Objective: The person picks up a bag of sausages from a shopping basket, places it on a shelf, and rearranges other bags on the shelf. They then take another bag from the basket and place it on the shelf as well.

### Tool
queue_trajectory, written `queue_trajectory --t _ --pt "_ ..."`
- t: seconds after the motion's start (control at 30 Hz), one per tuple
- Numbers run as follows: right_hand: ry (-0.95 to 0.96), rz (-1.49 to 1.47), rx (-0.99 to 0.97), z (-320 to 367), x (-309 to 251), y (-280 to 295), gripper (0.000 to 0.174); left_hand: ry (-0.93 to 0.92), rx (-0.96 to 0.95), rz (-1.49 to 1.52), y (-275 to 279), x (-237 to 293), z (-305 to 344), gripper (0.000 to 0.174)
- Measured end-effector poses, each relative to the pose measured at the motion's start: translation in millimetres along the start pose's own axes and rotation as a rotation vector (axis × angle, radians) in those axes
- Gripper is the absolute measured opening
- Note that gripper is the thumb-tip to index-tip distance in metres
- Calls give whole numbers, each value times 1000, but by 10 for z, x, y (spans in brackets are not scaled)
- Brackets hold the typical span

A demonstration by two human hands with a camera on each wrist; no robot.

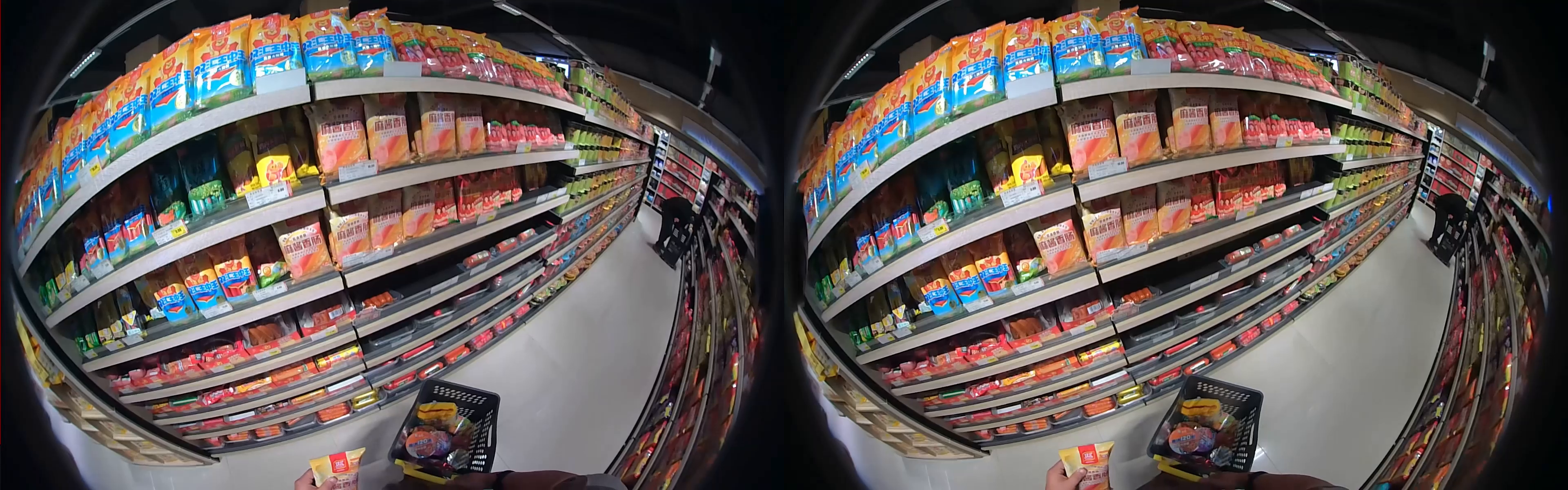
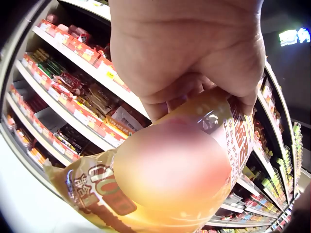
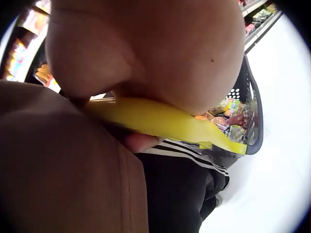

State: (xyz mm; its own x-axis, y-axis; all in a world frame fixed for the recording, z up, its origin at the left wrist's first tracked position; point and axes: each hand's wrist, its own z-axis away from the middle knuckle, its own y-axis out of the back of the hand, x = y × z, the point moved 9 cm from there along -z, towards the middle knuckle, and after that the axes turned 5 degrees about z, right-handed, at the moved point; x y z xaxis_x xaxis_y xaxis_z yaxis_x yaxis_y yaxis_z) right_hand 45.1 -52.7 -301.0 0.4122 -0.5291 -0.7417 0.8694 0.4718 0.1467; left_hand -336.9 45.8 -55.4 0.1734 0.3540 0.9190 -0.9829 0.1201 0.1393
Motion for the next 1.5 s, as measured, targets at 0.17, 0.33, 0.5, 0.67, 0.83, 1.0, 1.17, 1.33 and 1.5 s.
queue_trajectory --t 0.17,0.33,0.5,0.67,0.83,1.0,1.17,1.33,1.5 --pt "-1 -46 18 12 -103 -159 60 -82 -15 -2 96 -40 141 31" --pt "15 -85 50 28 -11 -187 59 -127 -77 -82 97 177 173 33" --pt "14 -121 82 89 -66 -117 60 -89 -32 50 162 133 157 31" --pt "14 132 353 256 -359 499 55 -149 22 180 242 -18 -13 28" --pt "-68 405 520 345 -395 1295 51 -222 101 -23 203 -81 -312 29" --pt "-1 396 549 450 -448 1849 49 -398 43 194 -4 533 -575 26" --pt "-277 250 225 412 -351 2161 49 -540 -9 226 -347 1195 -1030 29" --pt "-40 858 134 -165 -560 2806 39 -602 -27 260 -853 1896 -1392 35" --pt "264 513 256 143 -2718 3065 40 -633 -63 203 -1475 2384 -1693 38"
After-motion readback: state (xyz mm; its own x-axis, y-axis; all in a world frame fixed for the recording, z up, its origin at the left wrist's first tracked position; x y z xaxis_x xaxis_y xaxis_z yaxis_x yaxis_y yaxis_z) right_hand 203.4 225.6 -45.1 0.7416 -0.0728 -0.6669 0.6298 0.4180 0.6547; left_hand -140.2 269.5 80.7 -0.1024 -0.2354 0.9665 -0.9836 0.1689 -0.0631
